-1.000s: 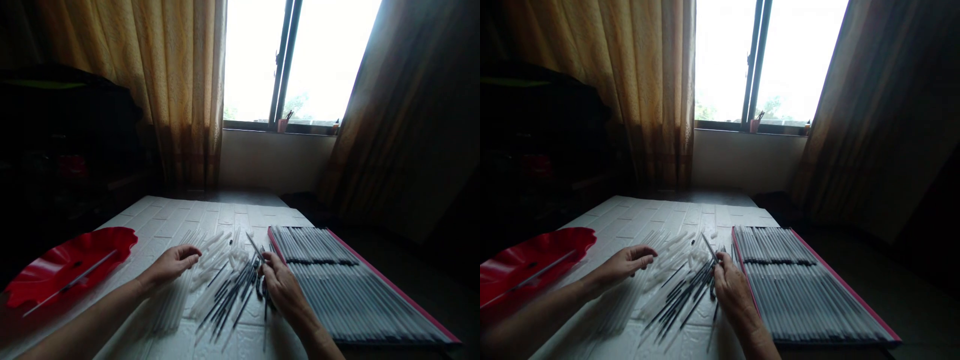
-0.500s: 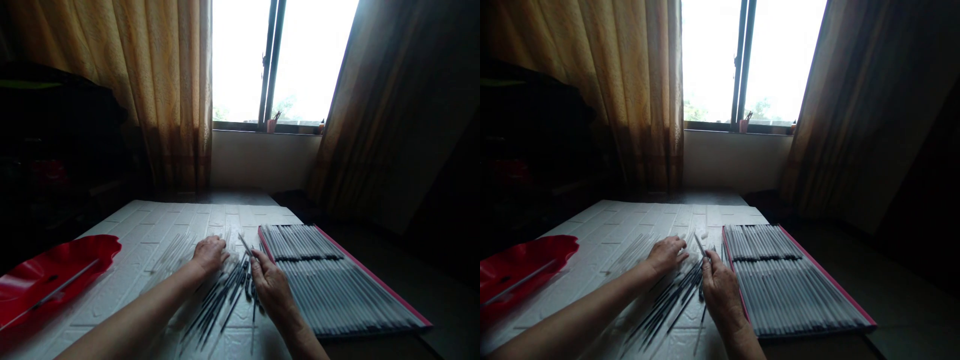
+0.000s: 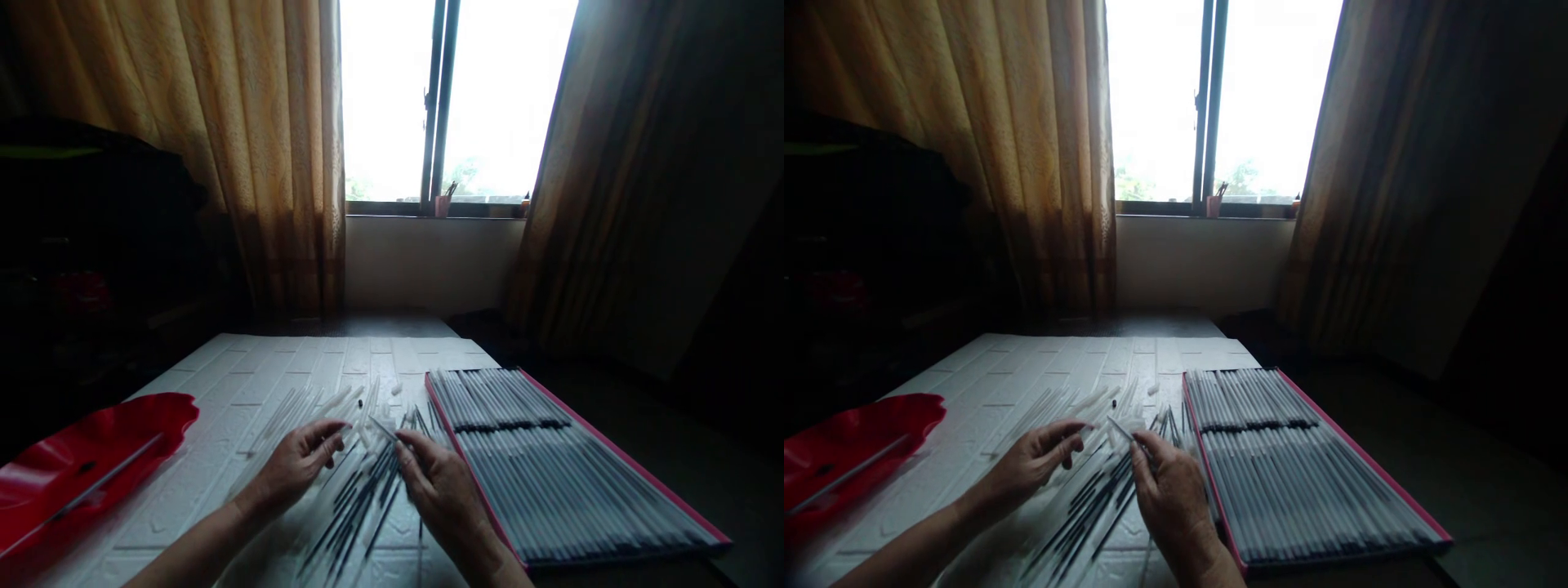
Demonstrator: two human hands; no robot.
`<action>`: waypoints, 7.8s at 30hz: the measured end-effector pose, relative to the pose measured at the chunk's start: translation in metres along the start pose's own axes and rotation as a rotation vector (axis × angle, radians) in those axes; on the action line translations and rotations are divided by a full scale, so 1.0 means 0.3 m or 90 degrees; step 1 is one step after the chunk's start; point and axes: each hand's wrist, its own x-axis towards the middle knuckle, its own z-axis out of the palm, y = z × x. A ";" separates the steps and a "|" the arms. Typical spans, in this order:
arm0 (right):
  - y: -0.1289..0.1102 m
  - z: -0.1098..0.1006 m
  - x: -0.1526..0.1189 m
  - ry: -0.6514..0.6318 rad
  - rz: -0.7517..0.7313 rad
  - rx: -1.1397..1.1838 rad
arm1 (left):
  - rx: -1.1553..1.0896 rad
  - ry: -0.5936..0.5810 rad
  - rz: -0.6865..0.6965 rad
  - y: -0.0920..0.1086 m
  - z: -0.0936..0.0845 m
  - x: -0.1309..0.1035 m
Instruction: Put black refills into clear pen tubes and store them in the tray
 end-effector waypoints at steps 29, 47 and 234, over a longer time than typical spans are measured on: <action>-0.045 0.014 -0.047 -0.215 -0.115 -0.098 | 0.013 -0.159 0.122 0.023 -0.066 -0.115; -0.055 0.022 -0.049 -0.261 -0.144 -0.124 | -0.139 -0.221 -0.009 0.030 -0.045 -0.127; 0.085 0.020 0.141 0.215 -0.043 0.033 | 0.302 0.057 0.101 -0.043 -0.102 -0.081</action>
